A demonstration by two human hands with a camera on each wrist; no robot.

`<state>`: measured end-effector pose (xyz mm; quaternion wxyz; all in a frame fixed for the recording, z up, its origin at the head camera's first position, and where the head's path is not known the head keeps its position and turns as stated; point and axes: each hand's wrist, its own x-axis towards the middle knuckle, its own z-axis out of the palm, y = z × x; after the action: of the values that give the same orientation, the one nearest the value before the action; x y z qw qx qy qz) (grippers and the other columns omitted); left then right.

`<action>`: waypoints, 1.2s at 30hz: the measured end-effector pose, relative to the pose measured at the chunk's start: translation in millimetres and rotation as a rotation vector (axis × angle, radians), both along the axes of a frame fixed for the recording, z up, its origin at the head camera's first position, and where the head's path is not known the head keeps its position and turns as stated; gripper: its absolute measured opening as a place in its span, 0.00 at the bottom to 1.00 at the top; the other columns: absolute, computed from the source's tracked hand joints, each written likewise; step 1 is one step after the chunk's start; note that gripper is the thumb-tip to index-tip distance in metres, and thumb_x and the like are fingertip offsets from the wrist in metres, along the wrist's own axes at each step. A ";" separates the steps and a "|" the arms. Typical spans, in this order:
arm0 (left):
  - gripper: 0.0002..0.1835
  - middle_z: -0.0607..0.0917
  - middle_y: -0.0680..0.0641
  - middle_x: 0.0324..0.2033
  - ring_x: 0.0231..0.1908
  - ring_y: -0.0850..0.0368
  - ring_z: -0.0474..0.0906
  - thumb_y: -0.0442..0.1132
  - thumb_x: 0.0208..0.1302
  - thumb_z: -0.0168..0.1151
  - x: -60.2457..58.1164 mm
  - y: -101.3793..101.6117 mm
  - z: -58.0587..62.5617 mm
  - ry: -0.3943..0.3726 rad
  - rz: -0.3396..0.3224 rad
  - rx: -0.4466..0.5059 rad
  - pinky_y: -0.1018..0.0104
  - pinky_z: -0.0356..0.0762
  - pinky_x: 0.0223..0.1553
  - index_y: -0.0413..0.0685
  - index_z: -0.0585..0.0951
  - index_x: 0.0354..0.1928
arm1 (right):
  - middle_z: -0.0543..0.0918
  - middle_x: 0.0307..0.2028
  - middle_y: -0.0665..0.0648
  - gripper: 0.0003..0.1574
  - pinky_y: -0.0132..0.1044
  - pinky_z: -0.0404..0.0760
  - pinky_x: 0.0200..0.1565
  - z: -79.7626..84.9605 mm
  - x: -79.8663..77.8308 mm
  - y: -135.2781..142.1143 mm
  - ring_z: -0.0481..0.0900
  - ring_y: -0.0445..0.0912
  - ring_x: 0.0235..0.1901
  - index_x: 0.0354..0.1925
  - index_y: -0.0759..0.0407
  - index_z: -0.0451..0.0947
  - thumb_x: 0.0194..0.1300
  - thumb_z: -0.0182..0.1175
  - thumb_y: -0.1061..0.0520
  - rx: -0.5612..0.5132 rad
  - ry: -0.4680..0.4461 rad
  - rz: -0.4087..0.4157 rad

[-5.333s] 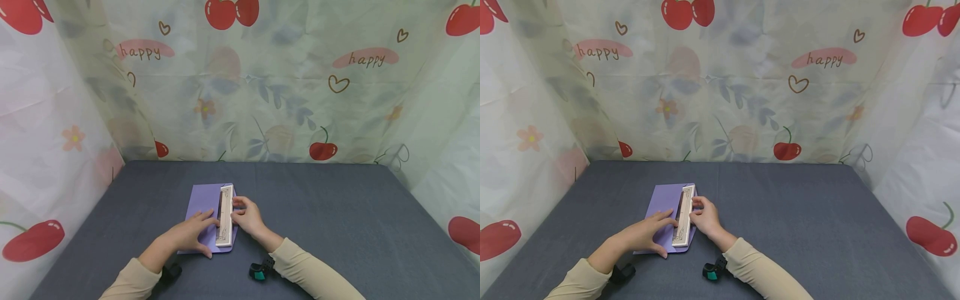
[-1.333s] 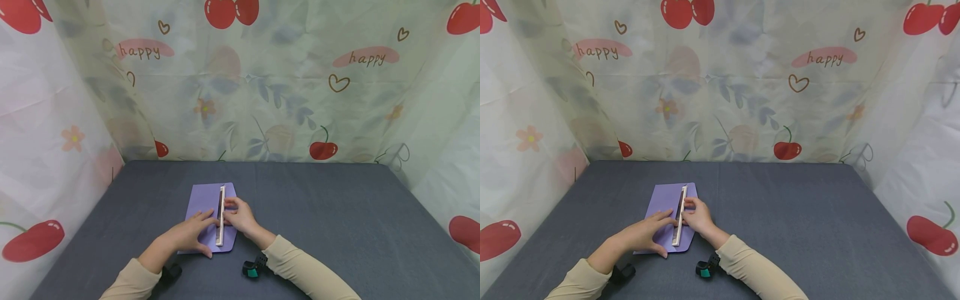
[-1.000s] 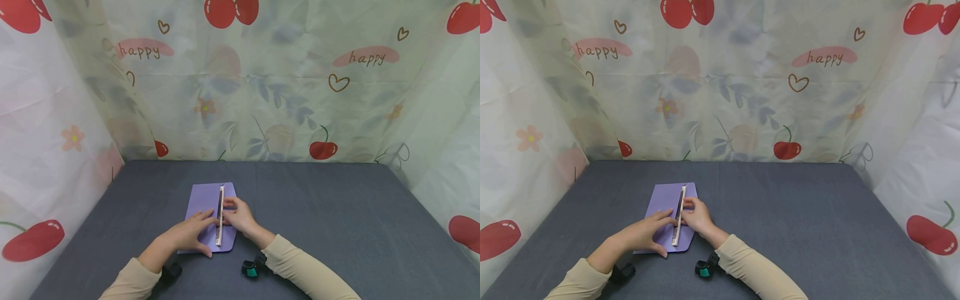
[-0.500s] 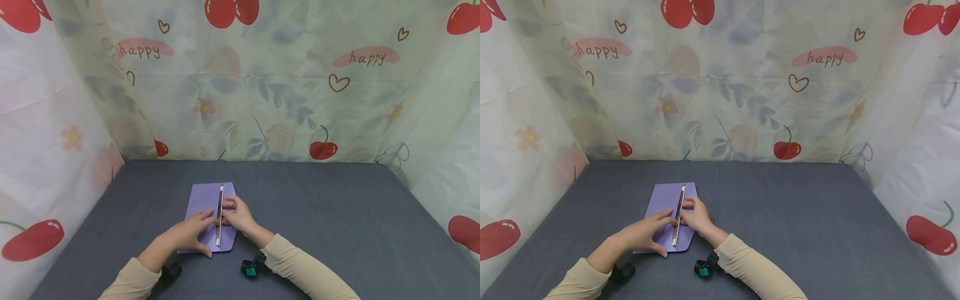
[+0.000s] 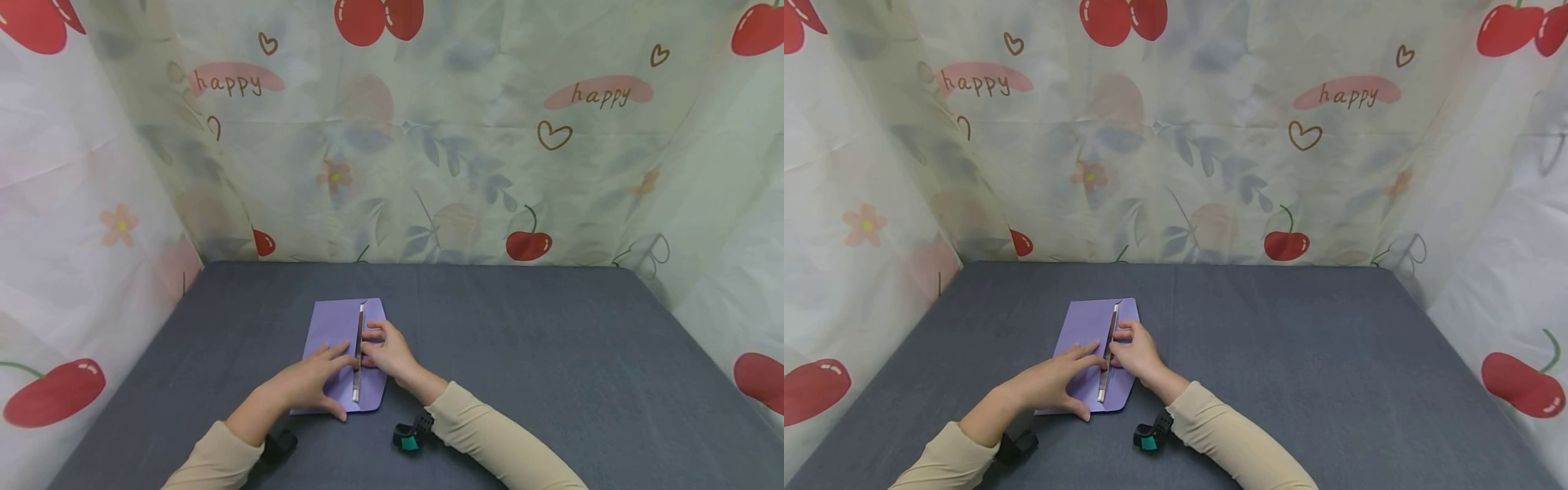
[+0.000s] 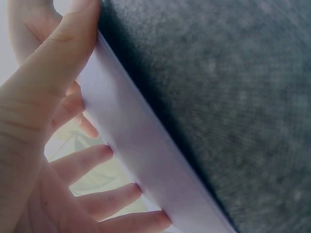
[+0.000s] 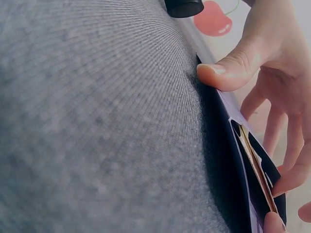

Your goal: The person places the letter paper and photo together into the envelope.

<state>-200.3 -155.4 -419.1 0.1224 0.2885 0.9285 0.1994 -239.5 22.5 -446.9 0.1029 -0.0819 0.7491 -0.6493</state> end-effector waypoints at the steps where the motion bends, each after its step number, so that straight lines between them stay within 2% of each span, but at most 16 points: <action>1: 0.36 0.61 0.33 0.68 0.63 0.22 0.55 0.56 0.40 0.74 0.0 0.0 -0.1 0.001 -0.001 0.000 0.32 0.63 0.55 0.55 0.72 0.54 | 0.76 0.52 0.74 0.27 0.39 0.84 0.36 0.4 0.2 0.1 0.81 0.60 0.44 0.58 0.73 0.62 0.61 0.53 0.69 0.003 0.002 0.001; 10: 0.38 0.61 0.31 0.67 0.62 0.19 0.55 0.55 0.39 0.75 0.3 -0.2 0.4 0.015 -0.012 0.008 0.32 0.63 0.56 0.53 0.72 0.54 | 0.76 0.52 0.73 0.27 0.38 0.84 0.37 -0.4 -0.7 -0.5 0.82 0.58 0.44 0.59 0.71 0.62 0.61 0.54 0.68 0.036 -0.007 0.006; 36: 0.37 0.61 0.32 0.67 0.63 0.20 0.54 0.55 0.39 0.75 0.0 0.5 1.2 -0.009 -0.005 0.008 0.32 0.61 0.57 0.54 0.73 0.54 | 0.75 0.54 0.72 0.31 0.40 0.83 0.42 -2.6 -1.7 1.0 0.81 0.57 0.48 0.61 0.70 0.61 0.60 0.55 0.67 0.003 -0.034 0.055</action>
<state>-200.3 -154.9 -417.9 0.1257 0.2902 0.9264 0.2043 -241.2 23.5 -449.5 0.1339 -0.0912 0.7456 -0.6465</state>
